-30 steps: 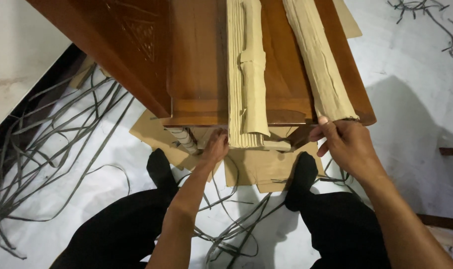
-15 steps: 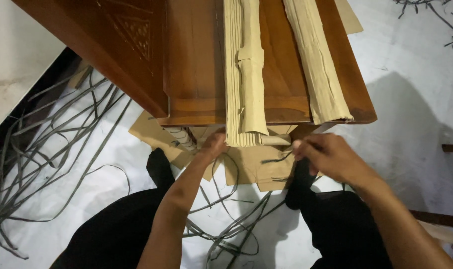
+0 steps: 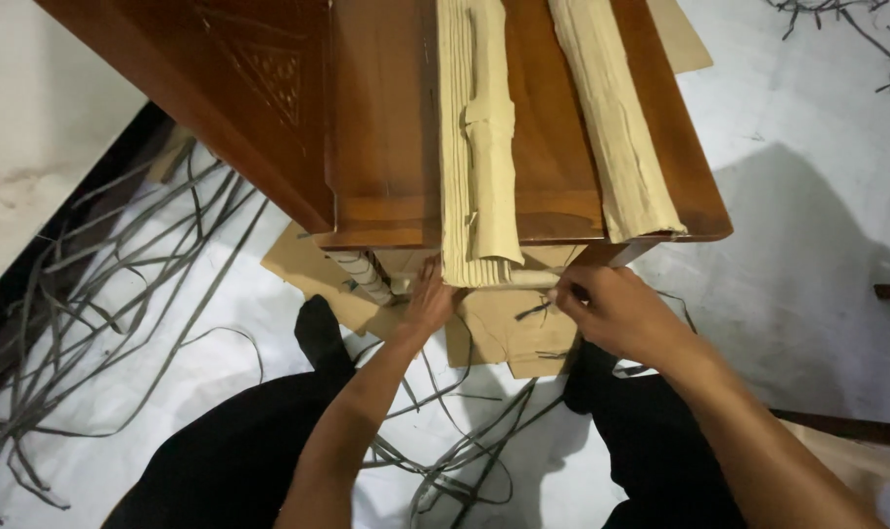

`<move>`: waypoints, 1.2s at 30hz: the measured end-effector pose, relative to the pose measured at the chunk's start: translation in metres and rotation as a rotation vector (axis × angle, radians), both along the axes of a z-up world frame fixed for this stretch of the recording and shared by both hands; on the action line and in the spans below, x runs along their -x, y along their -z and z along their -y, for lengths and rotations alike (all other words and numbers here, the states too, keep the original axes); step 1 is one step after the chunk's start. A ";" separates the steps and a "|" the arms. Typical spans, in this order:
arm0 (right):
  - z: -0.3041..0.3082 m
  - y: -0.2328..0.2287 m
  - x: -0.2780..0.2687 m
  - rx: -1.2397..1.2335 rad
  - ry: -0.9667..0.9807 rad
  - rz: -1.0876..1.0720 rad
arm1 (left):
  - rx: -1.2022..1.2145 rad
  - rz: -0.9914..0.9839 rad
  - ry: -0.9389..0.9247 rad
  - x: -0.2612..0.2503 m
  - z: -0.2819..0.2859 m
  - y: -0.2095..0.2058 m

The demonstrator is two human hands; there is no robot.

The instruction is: Wrap wooden chair legs with protective corrugated cardboard and secure them with plastic ties.

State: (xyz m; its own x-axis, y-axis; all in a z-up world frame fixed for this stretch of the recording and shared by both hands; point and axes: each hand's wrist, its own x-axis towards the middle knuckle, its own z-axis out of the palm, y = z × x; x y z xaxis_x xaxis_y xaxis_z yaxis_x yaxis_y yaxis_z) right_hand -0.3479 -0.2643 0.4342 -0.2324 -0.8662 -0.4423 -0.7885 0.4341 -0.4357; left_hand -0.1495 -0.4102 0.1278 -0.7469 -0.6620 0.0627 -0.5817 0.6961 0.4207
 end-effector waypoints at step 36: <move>0.000 0.047 -0.005 0.176 -0.016 0.817 | -0.614 -0.271 0.259 -0.016 -0.062 -0.220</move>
State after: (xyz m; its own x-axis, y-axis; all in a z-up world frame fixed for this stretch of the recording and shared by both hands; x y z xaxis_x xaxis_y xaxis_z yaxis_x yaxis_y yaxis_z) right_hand -0.3429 -0.2638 0.3876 0.1156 -0.9388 -0.3246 -0.2006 0.2980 -0.9332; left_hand -0.1340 -0.3485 0.3482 -0.8957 -0.4407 -0.0584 -0.2495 0.3895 0.8866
